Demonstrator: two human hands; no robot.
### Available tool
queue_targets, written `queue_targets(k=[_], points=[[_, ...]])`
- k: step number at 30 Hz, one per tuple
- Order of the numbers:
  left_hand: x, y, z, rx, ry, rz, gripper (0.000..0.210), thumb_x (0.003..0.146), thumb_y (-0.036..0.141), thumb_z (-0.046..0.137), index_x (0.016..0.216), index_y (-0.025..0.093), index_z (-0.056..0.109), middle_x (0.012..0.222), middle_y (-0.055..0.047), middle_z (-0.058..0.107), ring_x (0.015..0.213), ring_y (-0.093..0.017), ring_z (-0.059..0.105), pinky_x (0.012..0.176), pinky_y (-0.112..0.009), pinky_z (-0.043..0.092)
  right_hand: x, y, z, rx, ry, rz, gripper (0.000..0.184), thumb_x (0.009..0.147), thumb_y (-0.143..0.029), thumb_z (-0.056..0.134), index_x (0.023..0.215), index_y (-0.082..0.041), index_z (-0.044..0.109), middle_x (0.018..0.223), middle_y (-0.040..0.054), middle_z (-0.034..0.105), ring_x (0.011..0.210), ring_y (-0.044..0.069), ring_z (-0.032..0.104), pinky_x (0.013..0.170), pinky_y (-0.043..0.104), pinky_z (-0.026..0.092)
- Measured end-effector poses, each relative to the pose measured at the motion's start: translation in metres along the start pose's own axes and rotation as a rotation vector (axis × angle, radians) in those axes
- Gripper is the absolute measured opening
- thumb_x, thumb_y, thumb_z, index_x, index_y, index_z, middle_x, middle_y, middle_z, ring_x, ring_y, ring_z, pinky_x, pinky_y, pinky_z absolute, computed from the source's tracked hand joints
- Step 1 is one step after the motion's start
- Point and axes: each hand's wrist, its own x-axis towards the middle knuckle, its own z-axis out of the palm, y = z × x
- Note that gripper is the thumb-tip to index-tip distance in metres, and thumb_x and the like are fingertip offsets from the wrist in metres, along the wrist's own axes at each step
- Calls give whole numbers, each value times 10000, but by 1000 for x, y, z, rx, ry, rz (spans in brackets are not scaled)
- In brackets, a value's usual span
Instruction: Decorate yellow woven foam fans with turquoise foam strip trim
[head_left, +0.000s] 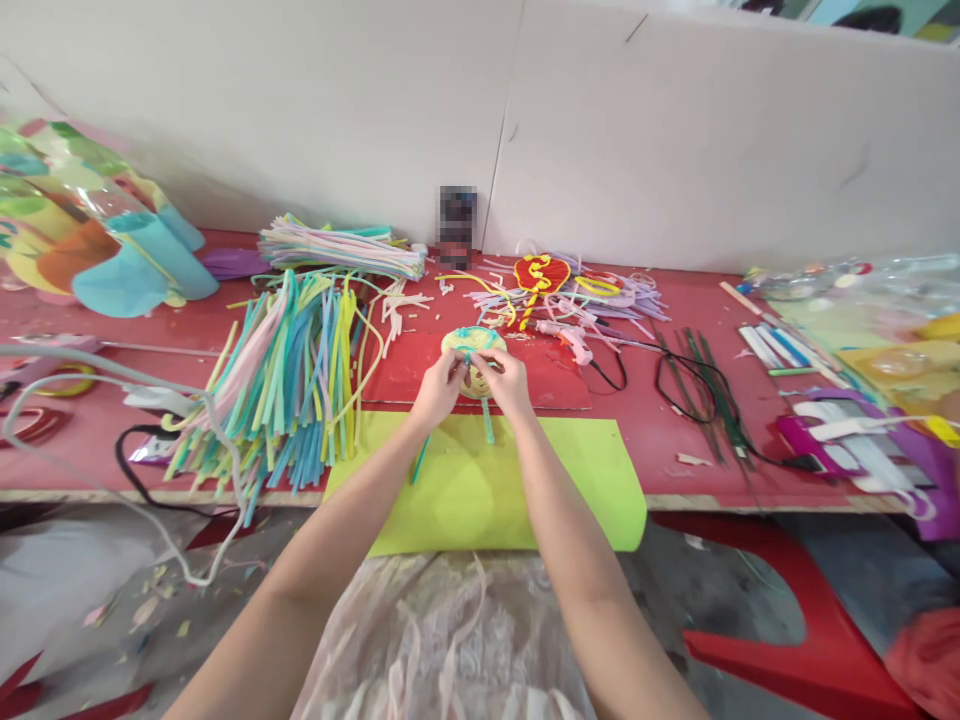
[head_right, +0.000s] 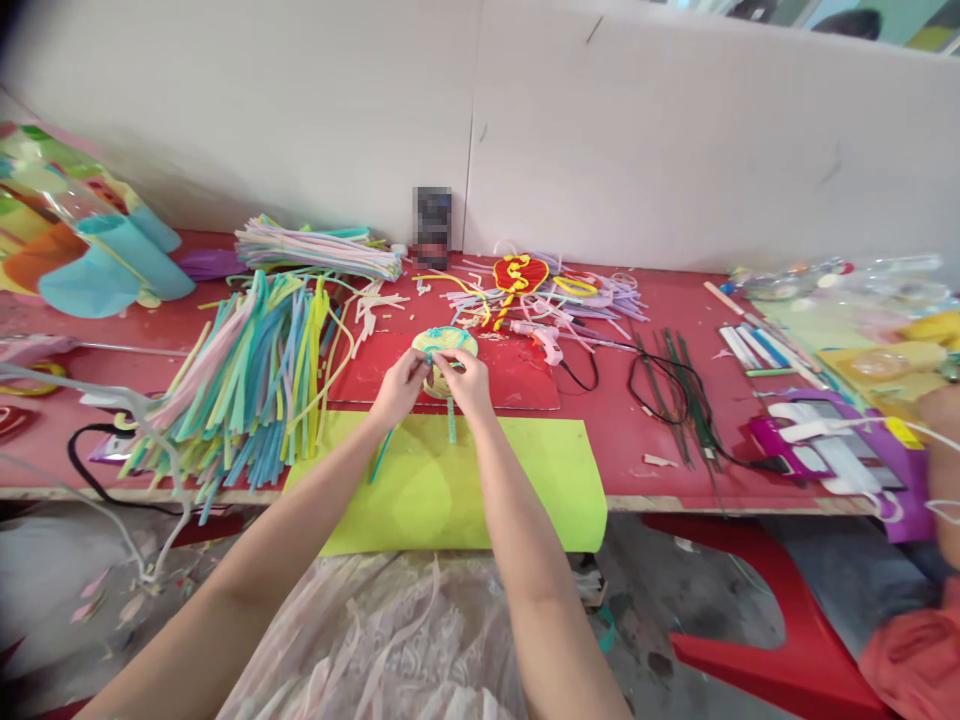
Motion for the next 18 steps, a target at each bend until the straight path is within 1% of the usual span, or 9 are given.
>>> queue_targets(k=[3,6,13,18], points=[[3,-3,1,-125,-21,-25,145,891,309,404,846,184,463,653,34,514,550,-71,452,576,-187,381,1,-1,0,77,-7,35,336,731,-499,617,853,-191,673,857,44,676,777,169,618,689,267,505],[5,-5,0,-191,-65,-65,171,888,340,413,847,182,467,645,38,504,498,-59,408,525,-182,357,2,-2,-1,115,-17,67,335,712,-493,636,842,-186,665,835,37,675,755,162,619,687,267,504],[6,-7,-2,-196,-74,-99,194,857,365,454,792,183,469,614,48,478,467,-55,371,489,-186,326,3,1,-2,141,-19,115,344,683,-494,659,823,-180,669,790,26,673,709,151,607,692,273,493],[7,-6,-5,-191,-93,-64,191,853,346,464,784,171,497,629,39,486,503,-63,405,505,-194,340,4,4,-2,150,-17,114,315,684,-471,666,816,-185,677,767,19,668,721,152,610,710,275,487]])
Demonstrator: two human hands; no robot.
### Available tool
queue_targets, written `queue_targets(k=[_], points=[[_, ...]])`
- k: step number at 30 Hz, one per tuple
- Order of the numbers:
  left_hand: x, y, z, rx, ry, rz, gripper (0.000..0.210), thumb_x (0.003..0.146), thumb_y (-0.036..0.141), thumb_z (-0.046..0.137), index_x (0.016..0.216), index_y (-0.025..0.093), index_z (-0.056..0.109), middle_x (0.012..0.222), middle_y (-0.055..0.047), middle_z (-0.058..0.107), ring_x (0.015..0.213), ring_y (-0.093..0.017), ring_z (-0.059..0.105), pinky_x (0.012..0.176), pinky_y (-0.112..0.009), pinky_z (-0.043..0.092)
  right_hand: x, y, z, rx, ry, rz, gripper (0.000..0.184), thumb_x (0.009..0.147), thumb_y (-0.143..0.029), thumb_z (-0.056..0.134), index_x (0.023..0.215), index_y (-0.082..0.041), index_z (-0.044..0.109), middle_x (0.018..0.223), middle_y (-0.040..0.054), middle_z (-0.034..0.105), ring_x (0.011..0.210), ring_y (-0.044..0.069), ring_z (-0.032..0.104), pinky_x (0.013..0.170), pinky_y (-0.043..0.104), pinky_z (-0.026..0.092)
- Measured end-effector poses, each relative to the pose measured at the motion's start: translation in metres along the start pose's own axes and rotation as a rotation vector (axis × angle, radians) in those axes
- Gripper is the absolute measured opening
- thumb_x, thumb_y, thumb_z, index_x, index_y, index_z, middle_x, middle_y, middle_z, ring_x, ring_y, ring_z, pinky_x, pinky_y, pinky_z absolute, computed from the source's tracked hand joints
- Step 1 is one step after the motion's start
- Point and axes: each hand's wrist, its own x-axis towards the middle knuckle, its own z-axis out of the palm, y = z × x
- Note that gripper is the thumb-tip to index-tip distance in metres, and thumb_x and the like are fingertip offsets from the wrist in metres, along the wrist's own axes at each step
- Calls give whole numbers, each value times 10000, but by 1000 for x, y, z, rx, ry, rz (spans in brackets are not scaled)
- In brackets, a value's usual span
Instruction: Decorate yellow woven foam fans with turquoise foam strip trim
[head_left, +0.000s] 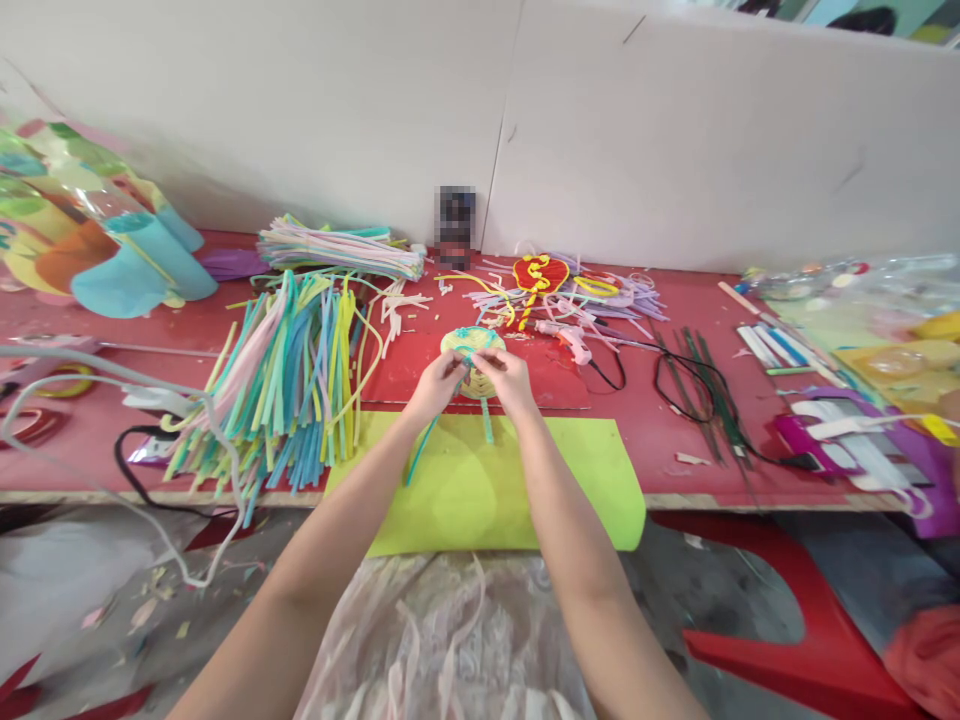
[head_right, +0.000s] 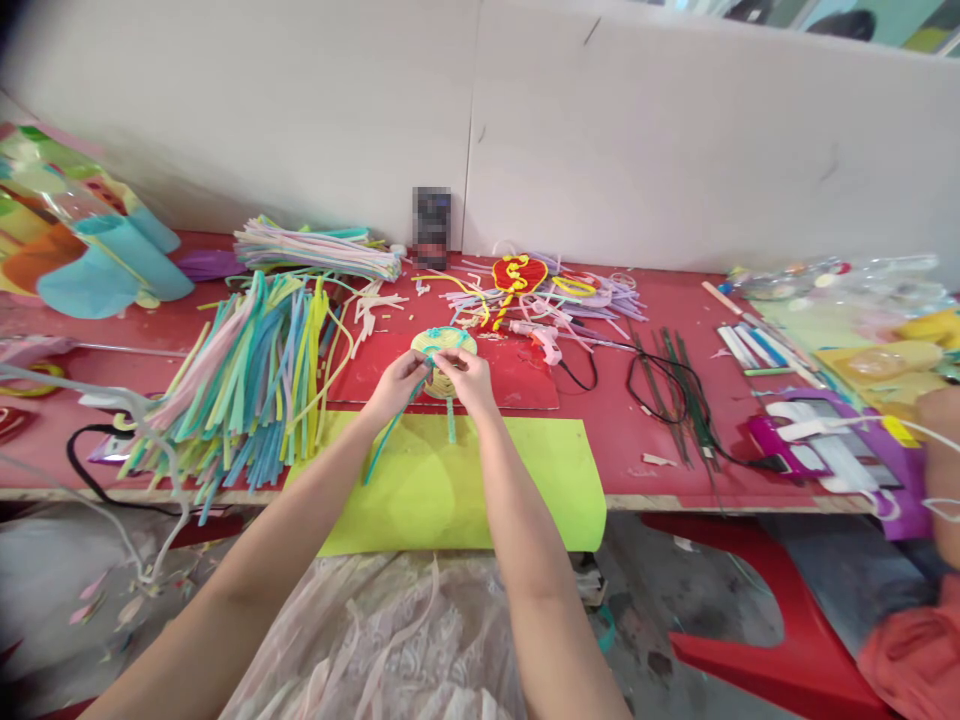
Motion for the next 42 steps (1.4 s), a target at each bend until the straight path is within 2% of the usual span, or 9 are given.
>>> queue_targets(k=[6,12,17,21,29,33,37,42], points=[[0,5,1,16,28,23,168,847,322,468,793,166,501,671,25,515,583,-77,457,587,-201,385,-1,-1,1,-4,35,-30,295,689,-450,671,813,-182,679,792,27,676,764,167,620,737,284,485],[-3,6,2,91,77,38,168,850,320,463,820,165,521,696,14,544,636,-90,500,627,-209,406,-3,-3,2,19,17,-42,275,693,-432,674,811,-183,681,781,19,673,758,162,617,738,280,478],[0,3,-4,66,2,16,174,825,319,477,836,160,548,729,14,563,666,-100,512,651,-213,408,0,4,0,136,-11,80,283,642,-428,717,793,-191,681,762,0,665,738,146,606,713,261,470],[2,4,-9,74,-41,-5,181,803,326,510,798,158,580,663,28,522,612,-96,474,603,-212,378,2,7,-3,249,-63,202,292,598,-417,758,774,-198,679,768,-10,671,720,129,599,698,247,464],[3,0,-7,52,31,3,178,793,342,531,779,169,571,667,26,528,603,-97,482,589,-213,386,1,1,-6,410,-91,238,286,665,-460,711,788,-203,695,798,0,683,740,126,606,690,251,475],[3,-3,-6,37,41,12,195,797,352,536,798,164,586,673,20,551,607,-100,496,597,-215,401,1,1,-6,371,-87,232,267,629,-408,749,792,-205,693,811,-9,675,740,116,602,696,241,476],[3,-3,-6,49,-11,23,224,801,374,540,823,160,603,699,11,586,629,-105,526,614,-216,424,2,4,-5,267,-41,185,265,603,-383,766,774,-196,691,757,-11,661,712,115,597,682,234,474],[3,0,-7,59,5,4,308,852,416,451,762,155,588,684,0,588,642,-117,547,630,-228,442,4,8,-6,246,-26,155,285,600,-388,761,791,-187,692,753,-2,666,698,125,599,697,254,480]])
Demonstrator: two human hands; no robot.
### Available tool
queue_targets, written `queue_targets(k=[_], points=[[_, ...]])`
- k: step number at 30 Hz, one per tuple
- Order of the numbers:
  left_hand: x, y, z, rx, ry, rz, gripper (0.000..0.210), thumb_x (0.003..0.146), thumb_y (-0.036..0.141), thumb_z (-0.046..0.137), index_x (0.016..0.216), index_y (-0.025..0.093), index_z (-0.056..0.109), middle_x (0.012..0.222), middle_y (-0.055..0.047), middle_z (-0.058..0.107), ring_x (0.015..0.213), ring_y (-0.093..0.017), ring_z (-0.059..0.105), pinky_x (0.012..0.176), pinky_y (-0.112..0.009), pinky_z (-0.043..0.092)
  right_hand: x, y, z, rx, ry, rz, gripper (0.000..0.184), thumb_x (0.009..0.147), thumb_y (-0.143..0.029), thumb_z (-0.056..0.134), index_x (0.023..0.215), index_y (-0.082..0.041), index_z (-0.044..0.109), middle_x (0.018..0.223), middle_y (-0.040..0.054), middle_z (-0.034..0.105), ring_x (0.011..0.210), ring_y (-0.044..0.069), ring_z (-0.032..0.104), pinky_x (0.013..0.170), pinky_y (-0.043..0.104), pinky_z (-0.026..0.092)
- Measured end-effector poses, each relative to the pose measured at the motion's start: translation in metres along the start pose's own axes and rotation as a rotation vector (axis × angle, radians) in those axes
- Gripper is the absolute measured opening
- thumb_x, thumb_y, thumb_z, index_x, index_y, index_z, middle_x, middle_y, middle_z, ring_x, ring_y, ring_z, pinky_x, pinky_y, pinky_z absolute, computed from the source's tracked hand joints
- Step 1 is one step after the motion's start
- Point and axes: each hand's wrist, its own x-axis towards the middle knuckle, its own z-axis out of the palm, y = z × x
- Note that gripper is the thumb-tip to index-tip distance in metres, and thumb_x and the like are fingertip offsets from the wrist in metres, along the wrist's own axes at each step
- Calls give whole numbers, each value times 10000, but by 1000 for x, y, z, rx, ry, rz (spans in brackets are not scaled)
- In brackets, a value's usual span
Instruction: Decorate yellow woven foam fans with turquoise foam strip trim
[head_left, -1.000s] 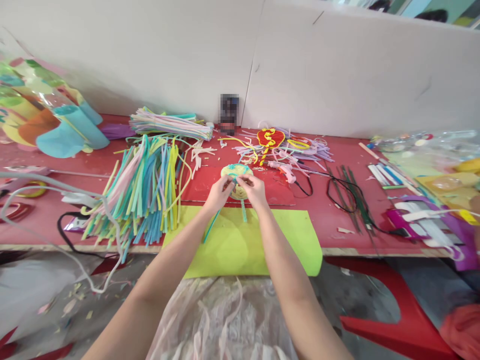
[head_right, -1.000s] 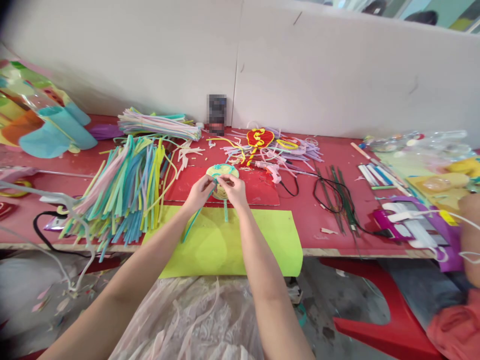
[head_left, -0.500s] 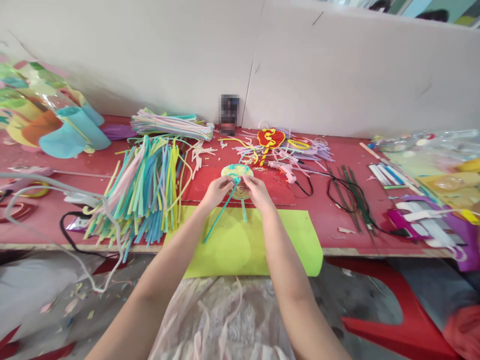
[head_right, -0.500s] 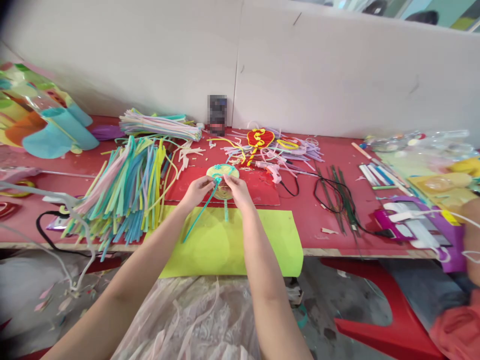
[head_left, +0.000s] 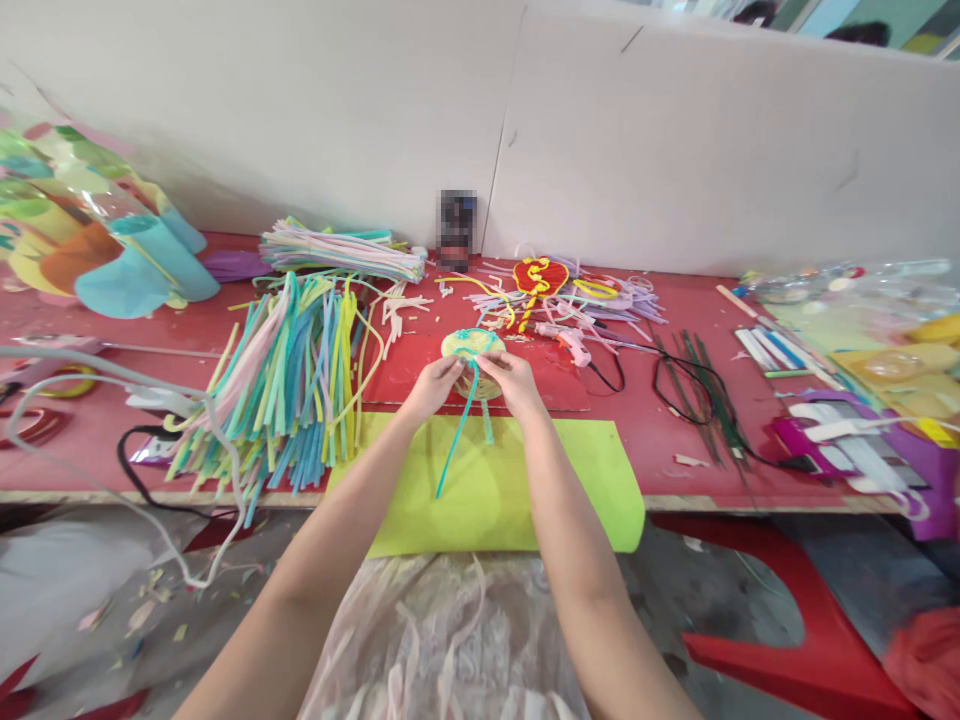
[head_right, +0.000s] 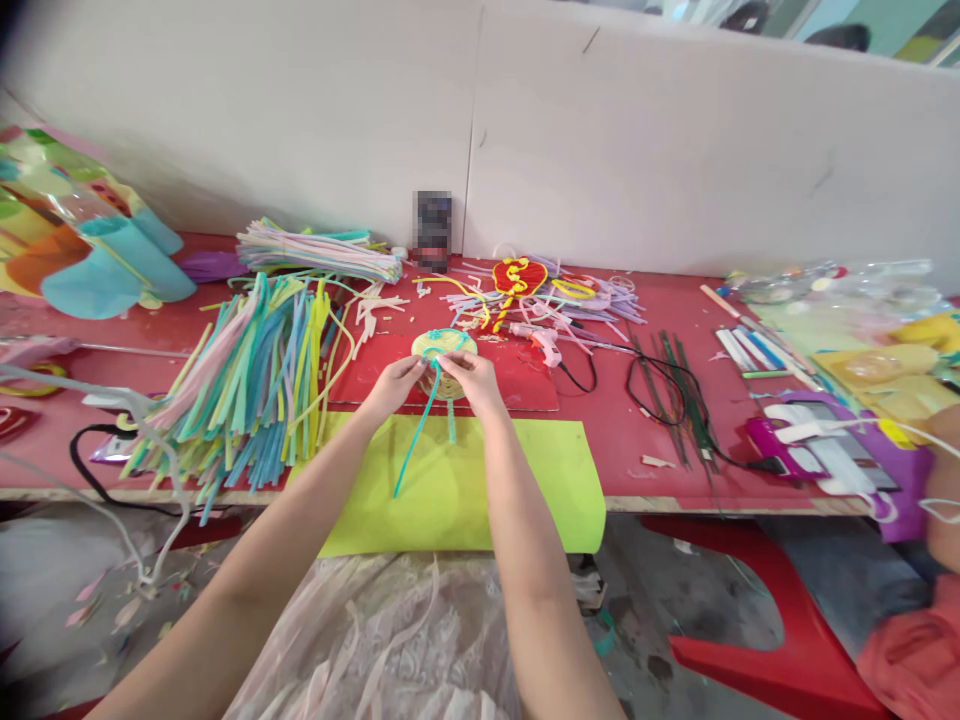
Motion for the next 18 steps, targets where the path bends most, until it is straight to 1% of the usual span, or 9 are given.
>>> queue_targets(k=[2,4,7,10,14,18], points=[[-1,2,0,3,7,-2,323,856,427,444,749,155,581,683,-1,588,638,-116,548,627,-228,440,0,0,0,-16,-2,-11,298,600,-397,758,798,-184,691,762,4,668,707,130,602,701,258,483],[-2,4,-1,0,-11,-3,293,841,418,475,765,155,580,682,2,588,626,-113,549,622,-226,439,-2,-3,0,-62,-6,-22,310,606,-415,749,801,-181,691,770,11,673,718,137,605,700,260,483],[-3,7,-1,16,-22,20,221,821,365,517,801,157,589,713,0,595,651,-112,552,640,-225,437,-5,-8,1,-148,-10,-35,320,625,-437,729,813,-180,692,786,20,681,737,147,608,704,263,479],[-2,6,-1,52,-10,38,185,820,323,511,809,159,597,742,-6,598,682,-113,547,662,-227,431,-8,-13,1,-188,-34,-31,333,640,-447,716,827,-173,695,800,28,687,746,153,612,717,272,477],[-1,4,-3,102,-6,43,182,823,315,503,822,162,602,731,-6,603,682,-118,547,680,-240,433,-8,-15,-1,-235,-54,-35,364,644,-463,704,852,-165,699,814,38,695,770,165,618,742,286,471],[0,2,-5,127,-3,62,188,826,319,506,839,162,609,743,-13,618,695,-123,560,685,-241,438,-8,-15,0,-246,-41,-28,366,640,-452,706,857,-157,703,824,45,699,786,172,619,752,292,466]])
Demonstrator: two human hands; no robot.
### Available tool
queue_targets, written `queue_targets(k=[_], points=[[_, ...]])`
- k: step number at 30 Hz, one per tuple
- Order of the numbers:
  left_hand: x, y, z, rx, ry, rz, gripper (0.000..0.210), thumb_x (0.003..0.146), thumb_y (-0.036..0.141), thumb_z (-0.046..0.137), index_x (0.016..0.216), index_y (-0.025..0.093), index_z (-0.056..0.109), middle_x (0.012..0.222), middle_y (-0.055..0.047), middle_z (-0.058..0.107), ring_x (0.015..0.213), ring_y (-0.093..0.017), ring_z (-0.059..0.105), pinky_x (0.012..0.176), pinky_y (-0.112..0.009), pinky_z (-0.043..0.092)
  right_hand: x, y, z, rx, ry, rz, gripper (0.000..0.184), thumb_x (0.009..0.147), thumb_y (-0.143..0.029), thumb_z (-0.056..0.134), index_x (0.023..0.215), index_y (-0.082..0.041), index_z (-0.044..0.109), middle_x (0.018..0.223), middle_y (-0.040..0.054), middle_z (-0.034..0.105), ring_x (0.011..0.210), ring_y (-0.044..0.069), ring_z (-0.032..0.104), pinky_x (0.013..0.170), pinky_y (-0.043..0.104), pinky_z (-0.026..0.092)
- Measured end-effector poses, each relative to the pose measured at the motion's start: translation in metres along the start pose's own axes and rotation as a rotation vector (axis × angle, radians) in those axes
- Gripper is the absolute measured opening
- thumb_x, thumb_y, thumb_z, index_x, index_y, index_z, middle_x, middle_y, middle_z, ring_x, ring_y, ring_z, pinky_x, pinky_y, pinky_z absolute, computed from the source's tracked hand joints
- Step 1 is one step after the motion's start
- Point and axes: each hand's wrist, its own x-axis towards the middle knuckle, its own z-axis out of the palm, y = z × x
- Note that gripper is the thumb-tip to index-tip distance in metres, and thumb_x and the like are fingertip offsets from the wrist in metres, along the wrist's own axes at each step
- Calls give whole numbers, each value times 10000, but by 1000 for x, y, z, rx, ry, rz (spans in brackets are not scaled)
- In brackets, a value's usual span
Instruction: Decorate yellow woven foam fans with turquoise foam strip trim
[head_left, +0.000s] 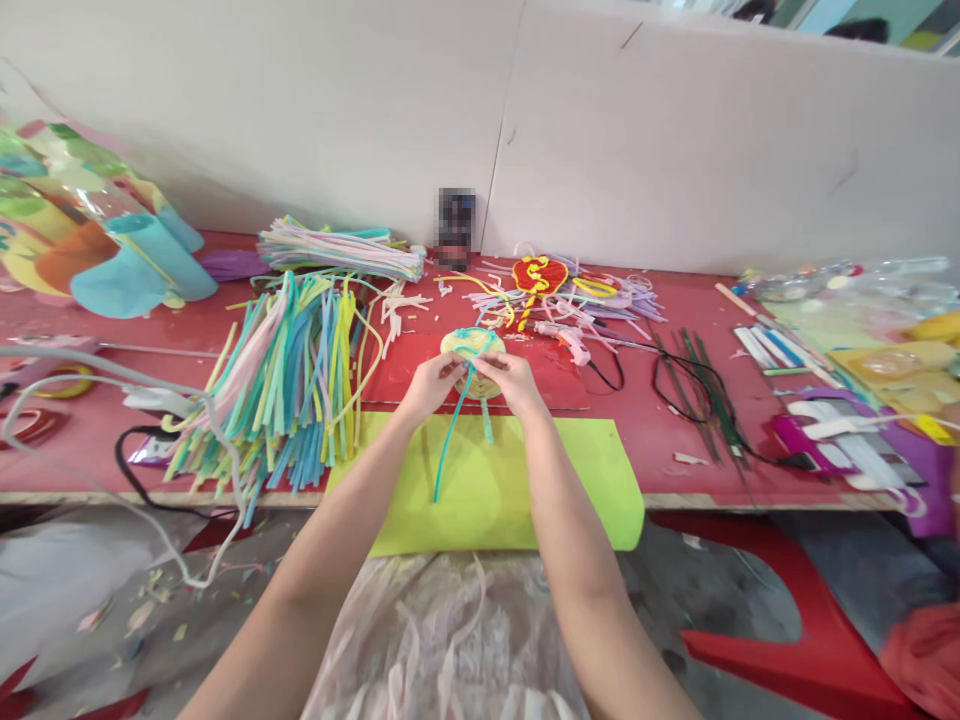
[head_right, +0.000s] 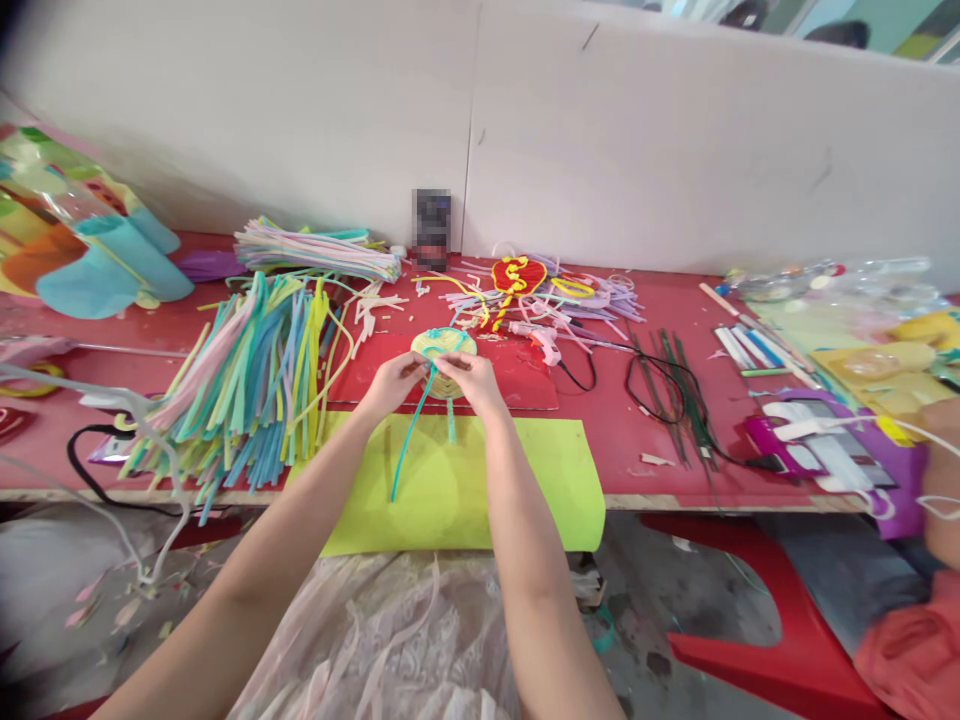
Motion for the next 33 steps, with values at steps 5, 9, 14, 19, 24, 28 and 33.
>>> queue_targets(k=[5,9,14,19,24,28,33], points=[[0,-1,0,-16,14,14,185,822,305,507,876,163,612,799,-26,638,751,-135,583,719,-248,453,0,2,0,28,-24,-1,362,641,-456,706,854,-164,704,807,31,694,774,160,618,757,287,474],[0,-1,-1,-46,13,27,186,821,313,501,872,167,605,804,-23,629,744,-133,578,699,-240,452,1,6,1,118,-32,38,354,633,-461,719,852,-185,700,821,22,691,757,150,624,760,290,486],[1,-3,-3,-58,87,8,174,826,306,492,857,165,589,767,-16,609,716,-126,571,693,-238,450,1,9,6,203,-76,46,375,629,-451,734,913,-212,684,916,27,691,823,157,630,777,291,502],[1,-5,-2,-47,113,7,157,824,290,495,854,165,585,756,-12,607,709,-123,572,691,-237,447,2,12,9,210,-35,14,341,603,-418,759,865,-218,674,878,14,688,821,163,630,783,299,507],[1,-6,-1,-45,129,2,159,819,293,505,858,164,590,779,-20,619,727,-127,581,695,-239,449,5,14,7,208,-20,18,329,613,-411,754,851,-194,686,838,17,693,770,146,631,797,298,494],[1,-8,-1,-62,120,8,162,815,303,514,860,167,591,778,-17,622,719,-126,585,692,-240,452,5,12,5,168,-27,16,332,614,-414,750,855,-193,695,846,24,706,796,156,637,814,305,483],[2,-9,-1,-89,93,-18,173,811,323,519,841,170,595,747,-10,620,706,-126,587,692,-242,459,3,8,2,101,-52,-12,301,627,-403,740,844,-196,704,842,26,710,810,164,639,819,310,474]])
